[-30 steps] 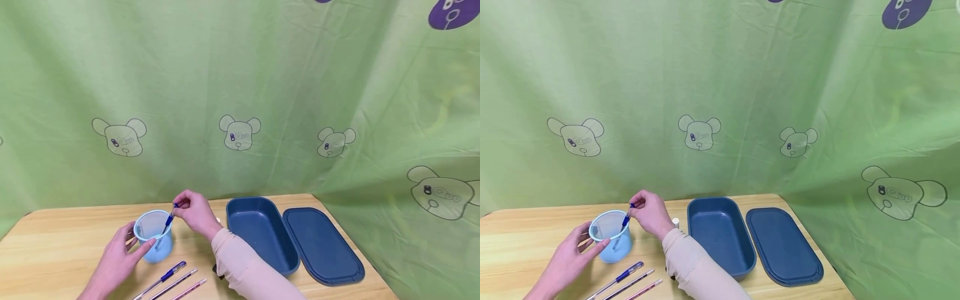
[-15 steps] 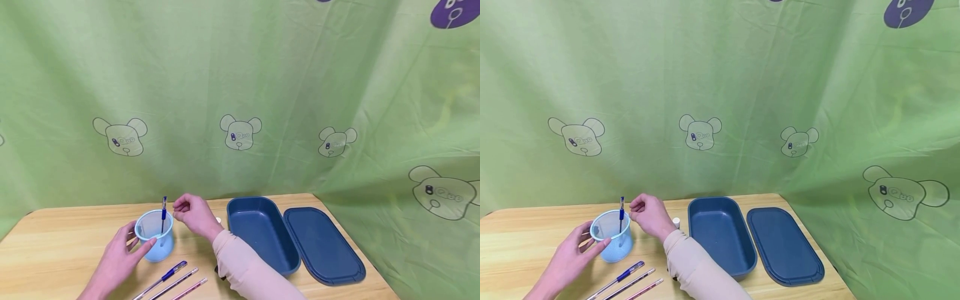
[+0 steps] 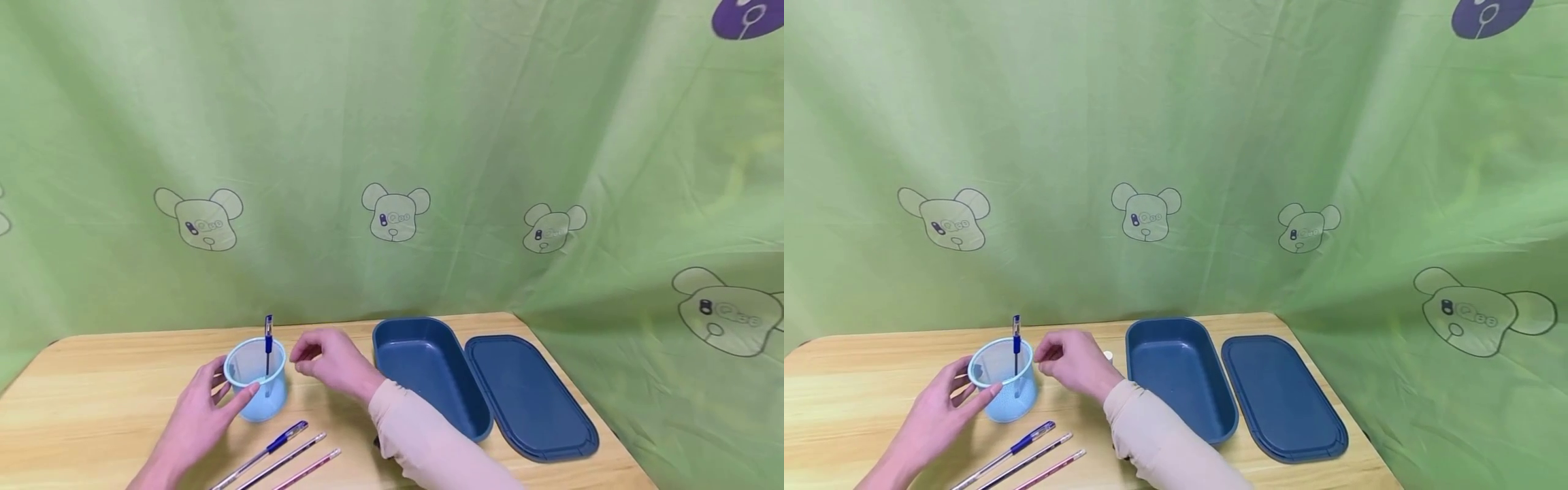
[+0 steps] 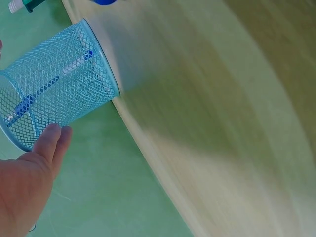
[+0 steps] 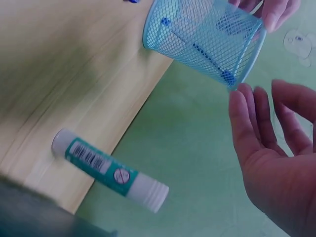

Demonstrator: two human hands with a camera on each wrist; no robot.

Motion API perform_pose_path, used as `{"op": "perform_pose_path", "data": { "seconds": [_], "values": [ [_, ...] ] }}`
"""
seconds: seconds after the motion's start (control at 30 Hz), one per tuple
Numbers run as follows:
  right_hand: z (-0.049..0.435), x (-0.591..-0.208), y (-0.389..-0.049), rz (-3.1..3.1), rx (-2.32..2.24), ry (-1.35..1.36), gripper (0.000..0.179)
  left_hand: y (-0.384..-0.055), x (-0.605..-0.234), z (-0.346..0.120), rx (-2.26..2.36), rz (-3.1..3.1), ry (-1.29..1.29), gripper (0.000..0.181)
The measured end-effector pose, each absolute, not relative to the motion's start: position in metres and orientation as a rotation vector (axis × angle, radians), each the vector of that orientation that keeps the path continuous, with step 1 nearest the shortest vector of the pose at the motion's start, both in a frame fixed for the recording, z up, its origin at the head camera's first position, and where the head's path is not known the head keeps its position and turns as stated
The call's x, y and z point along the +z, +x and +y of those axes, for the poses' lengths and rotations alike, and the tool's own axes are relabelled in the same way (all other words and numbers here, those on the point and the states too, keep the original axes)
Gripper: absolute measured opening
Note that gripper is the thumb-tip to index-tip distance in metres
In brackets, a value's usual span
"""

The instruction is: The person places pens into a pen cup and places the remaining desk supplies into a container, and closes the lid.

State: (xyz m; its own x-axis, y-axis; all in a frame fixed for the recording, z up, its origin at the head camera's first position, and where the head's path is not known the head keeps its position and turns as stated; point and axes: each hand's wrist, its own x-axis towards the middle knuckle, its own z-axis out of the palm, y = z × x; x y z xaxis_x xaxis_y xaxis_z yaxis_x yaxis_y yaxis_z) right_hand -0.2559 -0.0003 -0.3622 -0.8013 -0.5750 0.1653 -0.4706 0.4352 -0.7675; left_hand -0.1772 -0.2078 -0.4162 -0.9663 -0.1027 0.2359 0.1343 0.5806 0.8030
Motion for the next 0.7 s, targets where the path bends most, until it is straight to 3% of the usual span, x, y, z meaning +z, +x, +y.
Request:
{"op": "perform_pose_path", "data": {
  "seconds": [0.37,0.7],
  "values": [
    [0.035,-0.364,-0.211,2.500,-1.047,-0.943,0.016,-0.175,-0.417,-0.209,-1.357,-2.551,-0.044,0.087],
    [0.048,-0.389,-0.194,2.562,-0.955,-0.840,0.018,-0.175,-0.416,-0.208,-1.341,-2.551,-0.067,0.087]
  ]
}}
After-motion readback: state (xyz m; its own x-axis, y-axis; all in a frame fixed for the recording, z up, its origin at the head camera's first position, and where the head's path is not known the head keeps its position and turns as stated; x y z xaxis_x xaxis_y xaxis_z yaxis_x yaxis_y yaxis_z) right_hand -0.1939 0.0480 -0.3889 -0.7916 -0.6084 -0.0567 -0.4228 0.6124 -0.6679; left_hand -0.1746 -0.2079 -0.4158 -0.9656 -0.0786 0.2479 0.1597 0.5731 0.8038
